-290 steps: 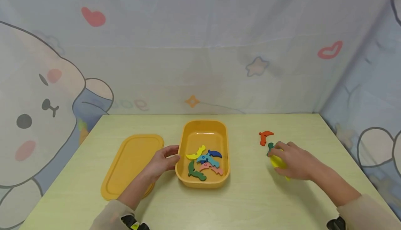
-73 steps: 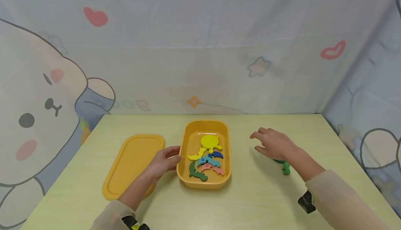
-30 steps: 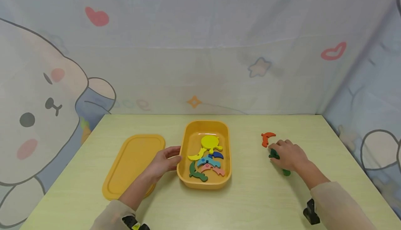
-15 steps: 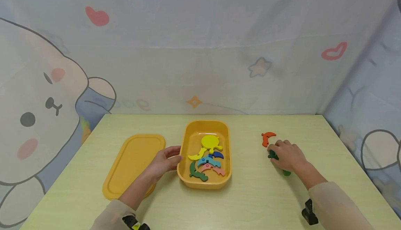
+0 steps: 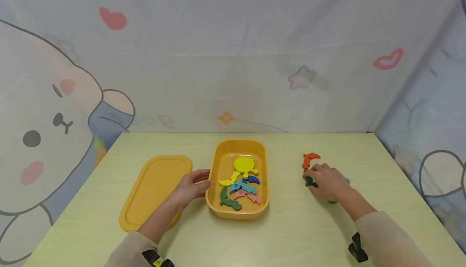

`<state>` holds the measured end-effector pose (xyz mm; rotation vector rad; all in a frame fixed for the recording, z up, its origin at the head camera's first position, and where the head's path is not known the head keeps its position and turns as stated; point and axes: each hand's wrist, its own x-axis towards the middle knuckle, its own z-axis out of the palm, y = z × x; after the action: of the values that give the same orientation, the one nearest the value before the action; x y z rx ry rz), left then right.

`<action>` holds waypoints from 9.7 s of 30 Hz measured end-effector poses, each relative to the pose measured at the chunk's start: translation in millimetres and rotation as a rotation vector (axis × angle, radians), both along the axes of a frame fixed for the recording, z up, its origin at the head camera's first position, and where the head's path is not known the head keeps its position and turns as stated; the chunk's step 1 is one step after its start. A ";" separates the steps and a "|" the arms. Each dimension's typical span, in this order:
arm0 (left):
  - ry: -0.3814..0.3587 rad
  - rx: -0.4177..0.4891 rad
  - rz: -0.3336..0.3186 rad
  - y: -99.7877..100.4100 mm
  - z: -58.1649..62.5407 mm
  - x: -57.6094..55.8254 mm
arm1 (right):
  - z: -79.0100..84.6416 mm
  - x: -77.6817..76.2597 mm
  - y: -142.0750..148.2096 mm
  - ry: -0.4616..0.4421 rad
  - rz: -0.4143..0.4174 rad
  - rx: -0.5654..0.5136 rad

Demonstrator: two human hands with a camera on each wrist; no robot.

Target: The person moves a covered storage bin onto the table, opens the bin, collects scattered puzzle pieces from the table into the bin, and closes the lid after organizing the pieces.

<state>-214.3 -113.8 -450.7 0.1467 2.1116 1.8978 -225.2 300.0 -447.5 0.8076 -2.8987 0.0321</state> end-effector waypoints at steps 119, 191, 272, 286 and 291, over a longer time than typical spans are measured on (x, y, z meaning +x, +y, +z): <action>-0.005 -0.023 0.012 1.1 0.1 0.1 | 62.5 -28.4 -70.5 -0.031 0.016 -0.048; -0.009 -0.019 0.023 2.3 1.0 -0.6 | 72.3 6.8 -176.3 -0.138 0.322 0.025; 0.000 -0.010 0.017 0.9 0.0 2.1 | 72.6 0.0 -24.6 -0.049 -0.025 -0.099; 0.000 -0.007 0.026 0.0 0.3 0.4 | 53.1 2.6 14.7 -0.113 -0.132 -0.104; -0.005 -0.013 0.021 0.0 0.9 0.4 | 47.4 4.7 20.8 -0.141 -0.163 -0.106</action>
<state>-213.9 -113.8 -449.8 0.1176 2.1300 1.8939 -220.5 320.8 -400.2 0.5719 -3.0539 0.2330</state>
